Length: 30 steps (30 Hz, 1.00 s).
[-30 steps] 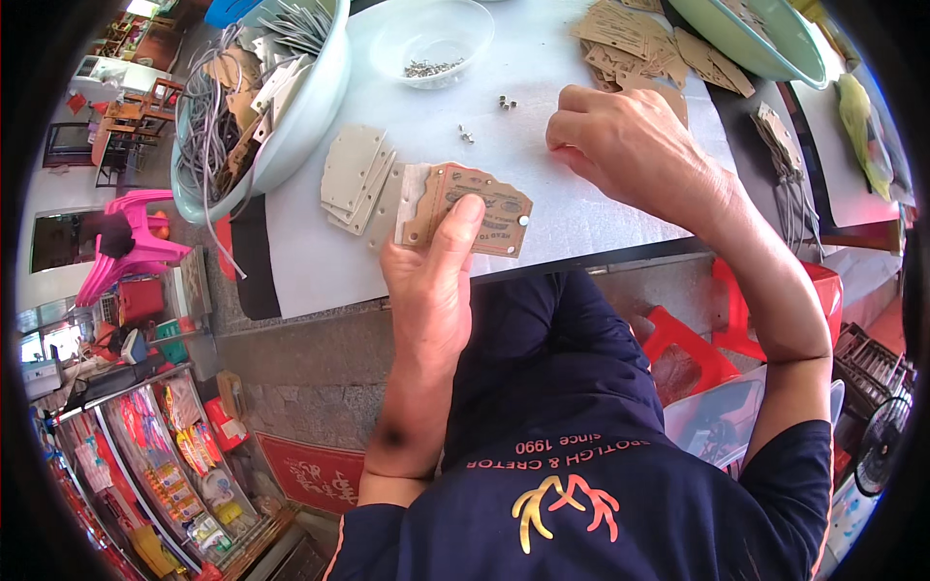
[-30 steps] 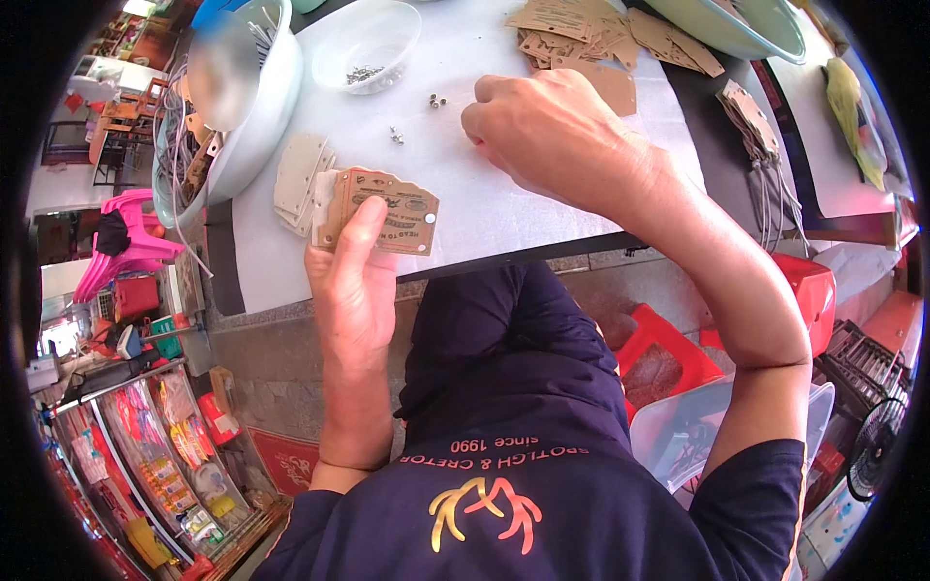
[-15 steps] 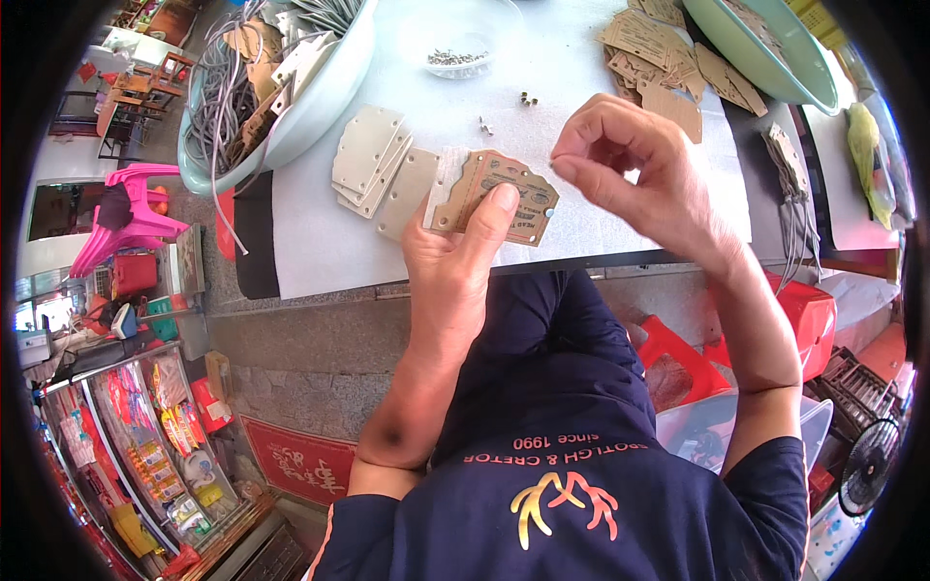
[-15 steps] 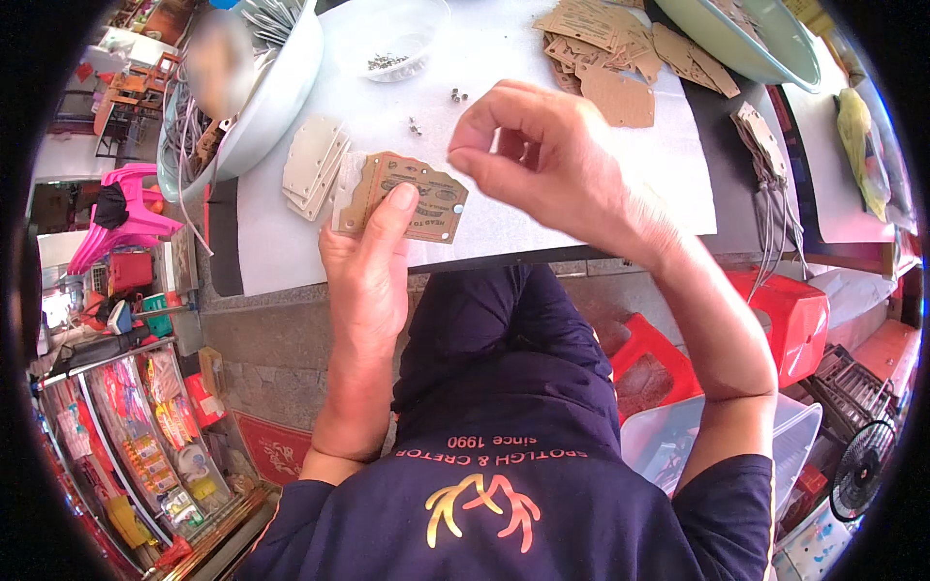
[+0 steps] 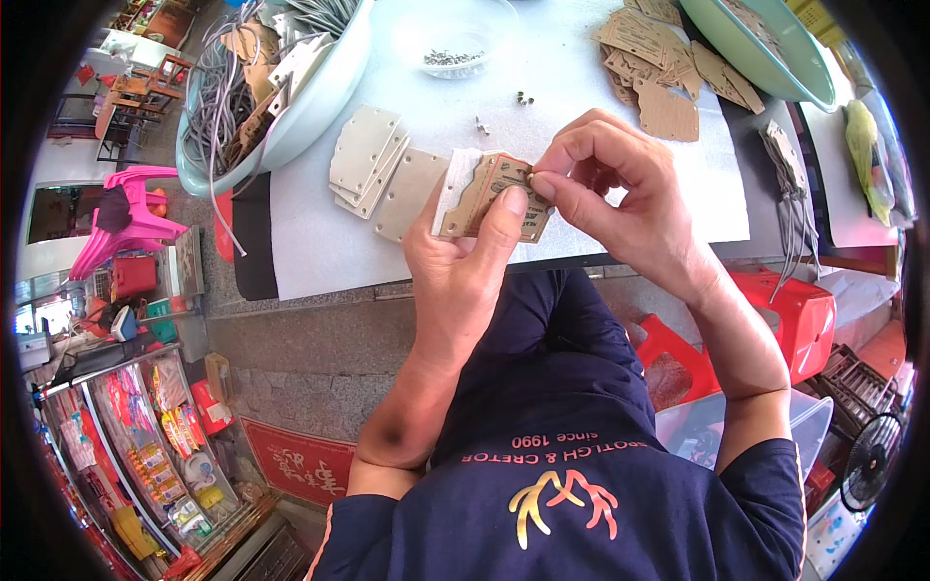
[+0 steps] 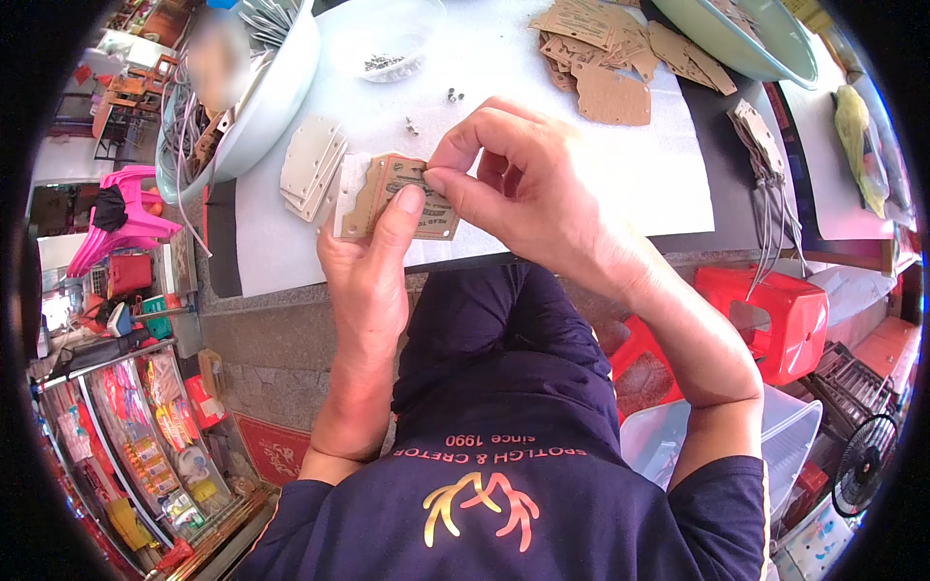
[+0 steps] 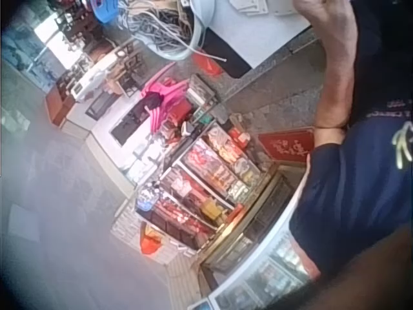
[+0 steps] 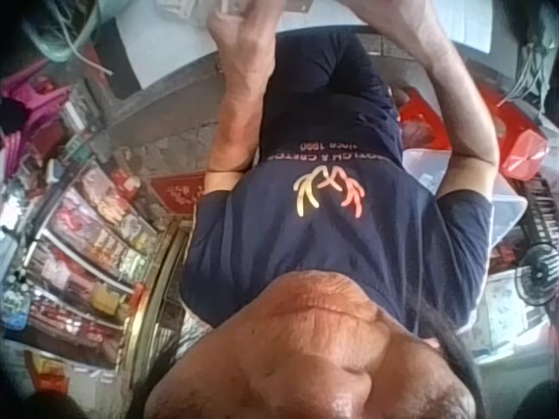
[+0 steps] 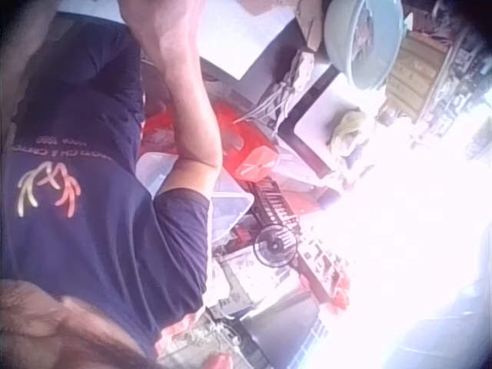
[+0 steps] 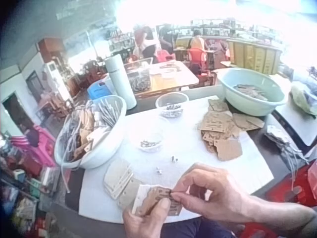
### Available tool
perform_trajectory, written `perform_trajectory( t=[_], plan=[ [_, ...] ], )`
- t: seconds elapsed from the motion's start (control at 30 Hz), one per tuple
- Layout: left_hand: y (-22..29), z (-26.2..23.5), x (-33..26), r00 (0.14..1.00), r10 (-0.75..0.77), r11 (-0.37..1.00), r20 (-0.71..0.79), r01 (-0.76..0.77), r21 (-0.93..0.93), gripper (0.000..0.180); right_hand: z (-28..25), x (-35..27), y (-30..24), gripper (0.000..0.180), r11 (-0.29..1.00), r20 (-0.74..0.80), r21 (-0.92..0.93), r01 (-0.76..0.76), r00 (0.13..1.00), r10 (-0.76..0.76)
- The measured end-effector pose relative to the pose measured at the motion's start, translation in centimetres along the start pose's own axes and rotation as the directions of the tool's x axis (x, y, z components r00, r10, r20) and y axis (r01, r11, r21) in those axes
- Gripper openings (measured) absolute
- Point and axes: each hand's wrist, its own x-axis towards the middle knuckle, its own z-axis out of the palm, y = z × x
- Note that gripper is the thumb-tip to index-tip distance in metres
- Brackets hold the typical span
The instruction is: Manually assemble shoe components by attaching metal eyelets or studs to a cardboard/leather piece.
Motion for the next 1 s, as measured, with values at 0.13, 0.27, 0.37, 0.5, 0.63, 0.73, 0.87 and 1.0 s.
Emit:
perform_trajectory(
  t=[0.13, 0.27, 0.37, 0.5, 0.63, 0.73, 0.87, 1.0],
  plan=[
    [0.00, -0.04, -0.07, 1.000, -0.007, 1.000, 0.002, 0.007, -0.012, 0.021, -0.16, -0.16, -0.54, 0.007, 0.999, 0.036, -0.027, -0.032, 0.999, 0.033],
    [-0.15, -0.12, -0.04, 1.000, 0.000, 1.000, 0.007, 0.000, -0.014, 0.021, -0.08, -0.31, -0.55, 0.007, 0.998, 0.024, -0.059, -0.012, 1.000, 0.014],
    [-0.13, -0.19, -0.10, 1.000, -0.013, 1.000, 0.000, 0.013, -0.022, 0.021, 0.00, -0.44, -0.41, 0.006, 0.999, 0.019, -0.048, -0.020, 1.000, 0.021],
    [-0.21, -0.12, -0.11, 1.000, 0.013, 1.000, 0.012, -0.013, -0.005, 0.020, 0.26, -0.44, -0.10, 0.007, 1.000, -0.016, -0.001, -0.025, 1.000, 0.025],
    [-0.14, -0.09, -0.13, 1.000, -0.003, 1.000, 0.017, 0.003, -0.014, 0.020, -0.02, -0.44, -0.41, 0.006, 0.998, 0.028, -0.032, -0.047, 0.998, 0.048],
    [-0.13, -0.04, -0.10, 1.000, -0.001, 1.000, 0.023, 0.001, -0.007, 0.020, 0.33, -0.47, 0.06, 0.009, 1.000, -0.042, 0.022, -0.015, 0.999, 0.016],
    [-0.26, -0.05, -0.17, 1.000, -0.010, 1.000, 0.009, 0.010, -0.009, 0.020, 0.32, -0.59, 0.16, 0.009, 0.995, -0.033, 0.062, -0.078, 0.996, 0.080],
    [-0.21, -0.10, -0.19, 1.000, -0.023, 1.000, 0.015, 0.023, 0.003, 0.020, 0.27, -0.58, 0.10, 0.009, 0.998, -0.031, 0.028, -0.050, 0.998, 0.051]
  ],
)
